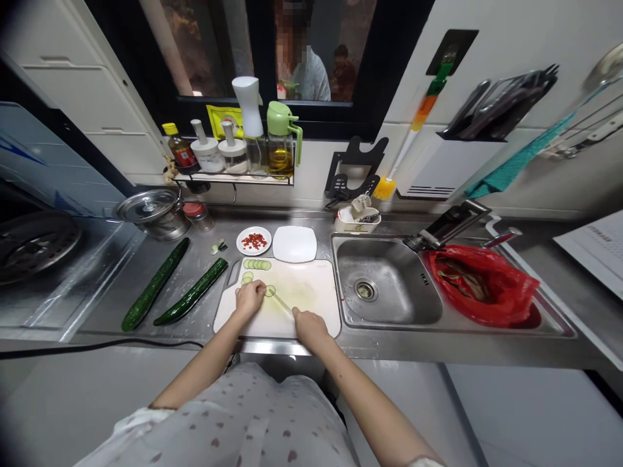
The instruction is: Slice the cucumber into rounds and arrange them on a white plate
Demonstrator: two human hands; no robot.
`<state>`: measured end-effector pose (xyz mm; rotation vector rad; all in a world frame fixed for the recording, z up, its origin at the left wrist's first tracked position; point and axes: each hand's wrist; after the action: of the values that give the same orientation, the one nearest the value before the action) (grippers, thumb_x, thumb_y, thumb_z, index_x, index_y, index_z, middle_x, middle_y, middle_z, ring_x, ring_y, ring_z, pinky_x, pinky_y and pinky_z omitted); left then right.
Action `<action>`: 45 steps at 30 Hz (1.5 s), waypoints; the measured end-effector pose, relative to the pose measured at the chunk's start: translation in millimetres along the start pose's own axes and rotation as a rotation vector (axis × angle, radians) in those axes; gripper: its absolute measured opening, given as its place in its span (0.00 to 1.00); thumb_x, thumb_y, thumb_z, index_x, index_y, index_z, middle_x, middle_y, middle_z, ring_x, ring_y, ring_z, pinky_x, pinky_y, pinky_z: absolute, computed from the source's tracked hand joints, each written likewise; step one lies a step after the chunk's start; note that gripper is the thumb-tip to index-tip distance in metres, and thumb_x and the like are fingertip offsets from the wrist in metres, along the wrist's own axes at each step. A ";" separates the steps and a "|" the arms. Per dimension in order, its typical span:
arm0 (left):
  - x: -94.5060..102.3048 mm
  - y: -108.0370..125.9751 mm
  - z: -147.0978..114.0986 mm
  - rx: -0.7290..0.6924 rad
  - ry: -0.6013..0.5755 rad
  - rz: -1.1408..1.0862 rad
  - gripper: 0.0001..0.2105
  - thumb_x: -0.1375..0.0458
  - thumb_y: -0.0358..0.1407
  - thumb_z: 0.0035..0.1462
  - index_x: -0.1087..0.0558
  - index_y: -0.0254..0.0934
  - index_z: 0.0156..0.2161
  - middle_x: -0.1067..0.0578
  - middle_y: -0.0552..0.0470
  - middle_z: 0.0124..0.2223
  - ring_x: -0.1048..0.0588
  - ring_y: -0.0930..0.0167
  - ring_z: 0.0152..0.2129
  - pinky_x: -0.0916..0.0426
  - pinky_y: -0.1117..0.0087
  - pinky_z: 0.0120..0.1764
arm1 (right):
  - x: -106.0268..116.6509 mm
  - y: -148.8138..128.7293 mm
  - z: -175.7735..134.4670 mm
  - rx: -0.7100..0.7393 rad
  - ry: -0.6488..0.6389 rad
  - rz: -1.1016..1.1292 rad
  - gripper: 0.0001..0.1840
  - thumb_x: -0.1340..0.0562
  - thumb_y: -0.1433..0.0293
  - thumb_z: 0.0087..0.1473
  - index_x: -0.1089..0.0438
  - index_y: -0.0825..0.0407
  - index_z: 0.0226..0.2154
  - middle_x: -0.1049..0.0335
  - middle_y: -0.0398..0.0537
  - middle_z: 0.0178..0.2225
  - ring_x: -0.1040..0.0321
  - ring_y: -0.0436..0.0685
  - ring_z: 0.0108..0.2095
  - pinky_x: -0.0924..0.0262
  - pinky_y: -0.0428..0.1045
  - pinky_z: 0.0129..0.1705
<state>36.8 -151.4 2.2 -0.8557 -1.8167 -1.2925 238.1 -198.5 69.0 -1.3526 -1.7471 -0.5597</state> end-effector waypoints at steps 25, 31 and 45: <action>2.0 1.3 -1.2 0.020 0.002 -0.017 0.10 0.49 0.34 0.57 0.24 0.43 0.37 0.22 0.49 0.40 0.29 0.64 0.44 0.44 0.63 0.45 | -1.1 -9.9 13.0 -0.014 0.025 0.026 0.17 0.52 0.78 0.57 0.38 0.55 0.47 0.27 0.59 0.38 0.29 0.61 0.42 0.41 0.50 0.38; 0.8 1.0 -0.7 0.029 0.002 -0.003 0.10 0.49 0.35 0.57 0.24 0.43 0.38 0.22 0.48 0.40 0.29 0.63 0.44 0.44 0.63 0.45 | -0.9 -11.2 12.9 -0.013 0.036 0.030 0.16 0.52 0.78 0.57 0.37 0.55 0.47 0.27 0.60 0.39 0.29 0.61 0.42 0.41 0.50 0.37; 1.2 0.5 0.0 0.023 0.002 -0.023 0.09 0.47 0.34 0.55 0.24 0.43 0.36 0.22 0.50 0.37 0.27 0.64 0.41 0.43 0.63 0.44 | -5.5 -1.5 -2.0 -0.020 0.009 0.005 0.16 0.51 0.75 0.57 0.37 0.54 0.47 0.27 0.60 0.39 0.29 0.61 0.42 0.41 0.50 0.37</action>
<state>36.6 -151.2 3.5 -0.8223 -1.8418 -1.2838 237.8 -203.7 65.8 -1.3664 -1.7350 -0.5811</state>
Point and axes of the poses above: each hand's wrist, its own z-axis towards the middle knuckle, its own x-axis out of the back of the hand, y = z × x
